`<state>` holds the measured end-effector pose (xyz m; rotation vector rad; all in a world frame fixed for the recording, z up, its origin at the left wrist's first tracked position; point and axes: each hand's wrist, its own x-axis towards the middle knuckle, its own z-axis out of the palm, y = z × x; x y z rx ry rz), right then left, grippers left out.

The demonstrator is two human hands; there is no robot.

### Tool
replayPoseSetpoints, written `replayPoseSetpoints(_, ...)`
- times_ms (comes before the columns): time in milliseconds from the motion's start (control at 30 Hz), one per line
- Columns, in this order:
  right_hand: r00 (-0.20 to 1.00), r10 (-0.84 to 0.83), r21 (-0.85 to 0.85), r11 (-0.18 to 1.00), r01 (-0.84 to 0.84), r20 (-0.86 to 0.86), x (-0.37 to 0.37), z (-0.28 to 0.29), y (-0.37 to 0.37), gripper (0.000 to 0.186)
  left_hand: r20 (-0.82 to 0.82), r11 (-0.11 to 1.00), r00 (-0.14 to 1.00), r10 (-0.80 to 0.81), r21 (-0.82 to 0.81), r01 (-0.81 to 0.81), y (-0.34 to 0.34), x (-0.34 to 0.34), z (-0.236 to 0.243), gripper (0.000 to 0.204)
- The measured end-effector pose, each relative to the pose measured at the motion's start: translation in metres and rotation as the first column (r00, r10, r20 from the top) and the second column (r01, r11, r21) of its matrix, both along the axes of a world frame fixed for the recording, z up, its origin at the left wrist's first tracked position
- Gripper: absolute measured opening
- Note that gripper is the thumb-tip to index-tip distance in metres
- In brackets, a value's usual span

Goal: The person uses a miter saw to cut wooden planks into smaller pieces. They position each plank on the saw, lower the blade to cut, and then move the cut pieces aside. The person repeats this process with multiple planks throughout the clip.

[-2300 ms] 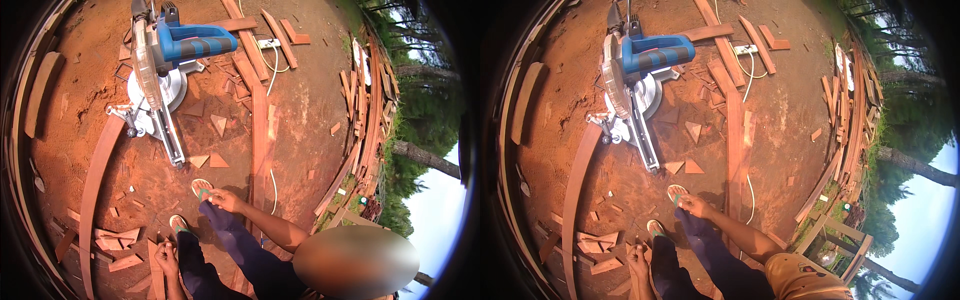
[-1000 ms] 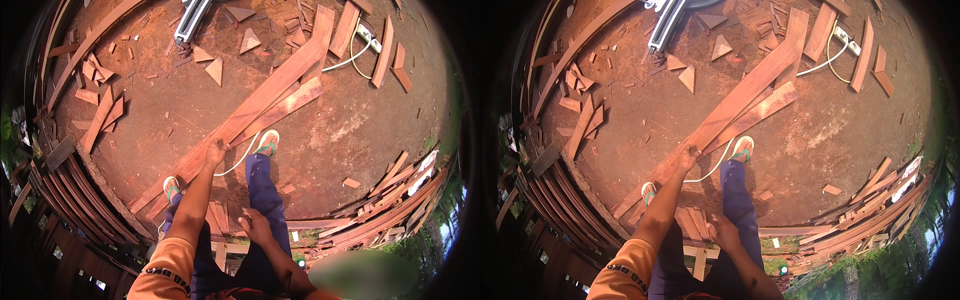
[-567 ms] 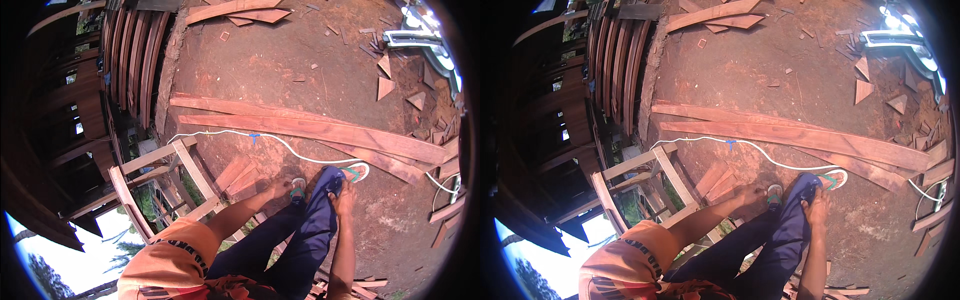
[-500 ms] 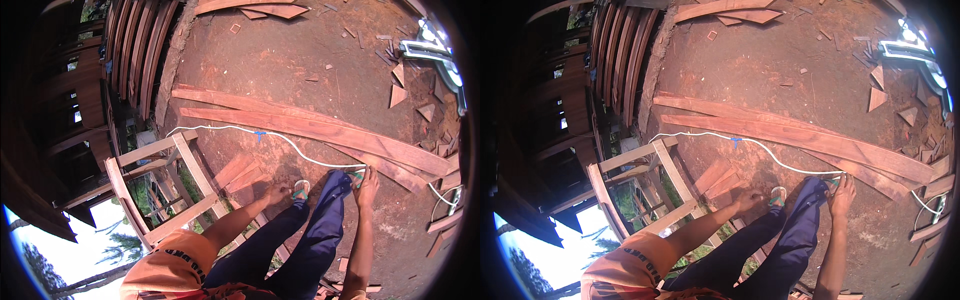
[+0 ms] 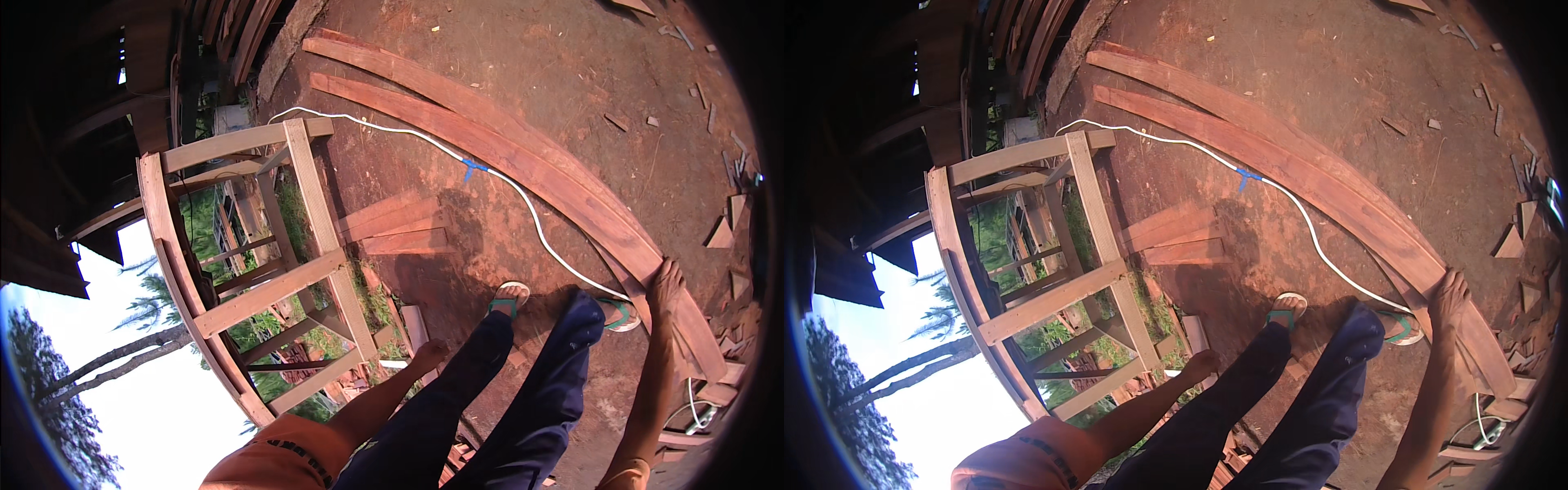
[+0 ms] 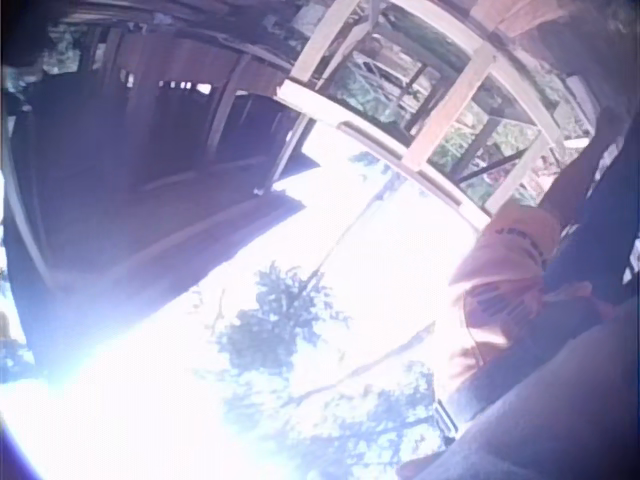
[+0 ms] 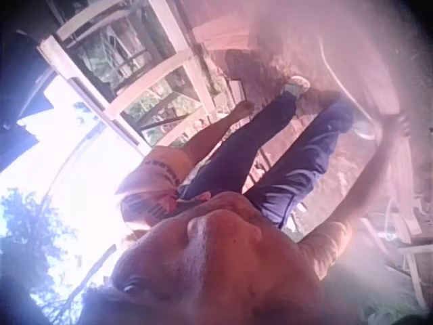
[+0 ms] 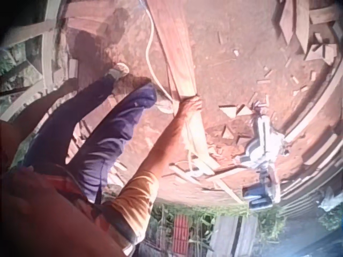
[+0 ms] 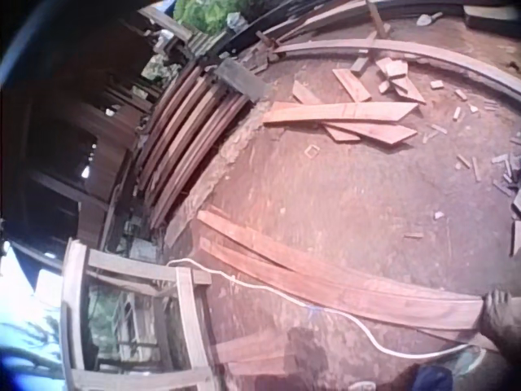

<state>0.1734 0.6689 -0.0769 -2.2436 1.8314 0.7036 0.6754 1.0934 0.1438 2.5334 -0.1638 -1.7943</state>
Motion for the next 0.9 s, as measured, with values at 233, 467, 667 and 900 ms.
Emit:
replayPoseSetpoints(233, 0.996, 0.005, 0.449, 0.893, -0.045, 0.090, 0.037, 0.145, -0.013, 0.092, -0.288, 0.906, 0.881, 0.375, -0.089, -0.414, -0.177, -0.088, -0.001, 0.069)
replayPoseSetpoints(467, 0.921, -0.169, 0.710, 0.689, -0.144, 0.350, 0.080, 0.405, 0.083, 0.104, -0.562, 0.057, 0.257, 0.786, -0.348, -0.936, -0.285, 0.013, 0.035, 0.108)
replayPoseSetpoints(667, 0.910, -0.290, 0.753, 0.657, -0.035, 0.296, 0.068, 0.469, 0.175, 0.113, -0.037, 0.545, 0.576, 0.817, -0.277, -0.791, -0.274, 0.096, 0.044, 0.069)
replayPoseSetpoints(900, 0.877, -0.433, 0.693, 0.698, 0.181, 0.207, -0.029, 0.488, 0.228, 0.118, -0.112, 0.564, 0.587, 0.802, -0.184, -0.805, -0.311, -0.020, 0.090, 0.051)
